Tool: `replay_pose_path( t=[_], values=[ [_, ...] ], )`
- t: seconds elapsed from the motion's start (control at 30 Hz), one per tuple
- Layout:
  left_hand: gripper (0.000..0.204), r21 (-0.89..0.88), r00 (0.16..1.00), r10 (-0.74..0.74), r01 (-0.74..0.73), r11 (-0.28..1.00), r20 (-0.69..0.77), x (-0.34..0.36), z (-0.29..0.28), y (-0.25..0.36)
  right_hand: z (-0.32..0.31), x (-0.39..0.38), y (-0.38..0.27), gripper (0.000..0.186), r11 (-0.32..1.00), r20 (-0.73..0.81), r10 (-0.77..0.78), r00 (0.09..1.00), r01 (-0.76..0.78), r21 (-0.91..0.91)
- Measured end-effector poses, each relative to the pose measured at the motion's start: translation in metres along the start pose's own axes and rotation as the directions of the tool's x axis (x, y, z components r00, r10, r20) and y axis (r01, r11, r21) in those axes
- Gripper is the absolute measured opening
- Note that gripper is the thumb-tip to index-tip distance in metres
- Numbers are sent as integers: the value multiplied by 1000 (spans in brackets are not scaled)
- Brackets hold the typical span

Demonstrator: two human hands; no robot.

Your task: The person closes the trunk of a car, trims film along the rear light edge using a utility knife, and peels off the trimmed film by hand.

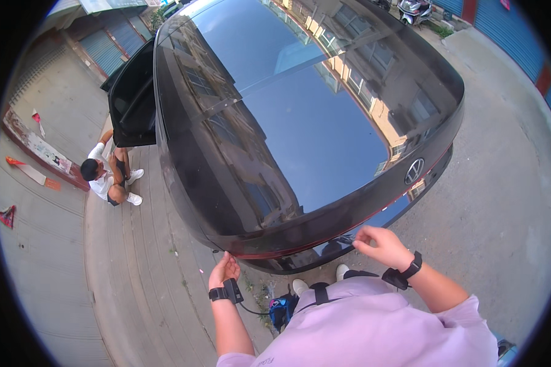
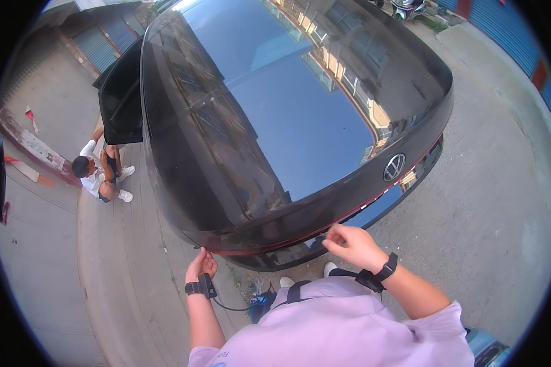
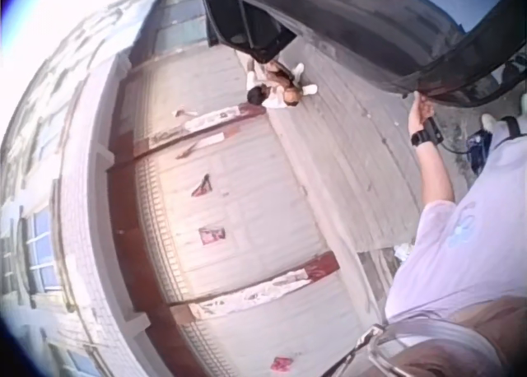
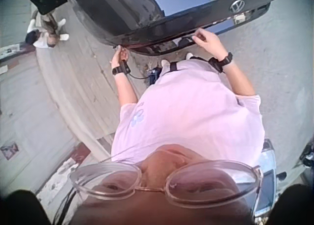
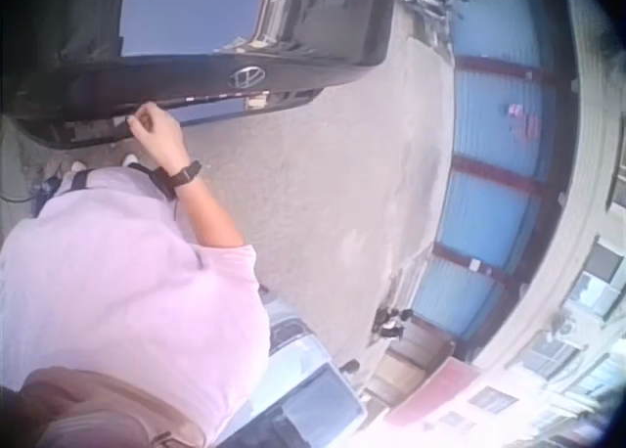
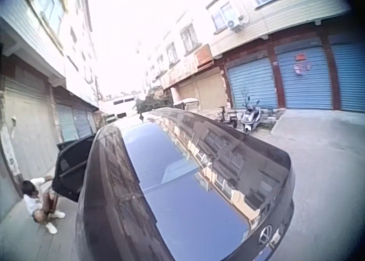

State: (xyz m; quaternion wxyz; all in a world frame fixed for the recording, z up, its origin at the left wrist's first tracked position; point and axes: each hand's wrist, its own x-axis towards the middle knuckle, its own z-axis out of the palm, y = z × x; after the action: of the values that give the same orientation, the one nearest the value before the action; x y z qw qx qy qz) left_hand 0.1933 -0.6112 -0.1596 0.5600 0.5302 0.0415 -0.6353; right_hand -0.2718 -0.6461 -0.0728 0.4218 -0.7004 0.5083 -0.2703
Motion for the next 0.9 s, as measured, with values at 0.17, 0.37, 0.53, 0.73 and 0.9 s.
replay_pose_path(
  t=[0.17,0.37,0.53,0.73,0.9],
  values=[
    [9,7,999,-35,35,999,30,2,1,1,29,-66,135,23,750,-164,427,889,-450,-485],
    [11,-88,989,37,-50,995,-146,0,12,-10,69,-170,249,34,476,-94,820,565,-763,-438],
    [13,-130,985,80,-101,986,-156,-3,21,-21,76,-222,278,31,332,-158,902,402,-879,-342],
    [13,-179,979,65,-100,979,-192,-7,28,-23,66,-183,253,29,472,-192,823,534,-832,-290],
    [12,-206,979,126,-158,966,-161,1,13,-24,65,-128,232,32,580,-165,749,641,-756,-303]
  ],
)
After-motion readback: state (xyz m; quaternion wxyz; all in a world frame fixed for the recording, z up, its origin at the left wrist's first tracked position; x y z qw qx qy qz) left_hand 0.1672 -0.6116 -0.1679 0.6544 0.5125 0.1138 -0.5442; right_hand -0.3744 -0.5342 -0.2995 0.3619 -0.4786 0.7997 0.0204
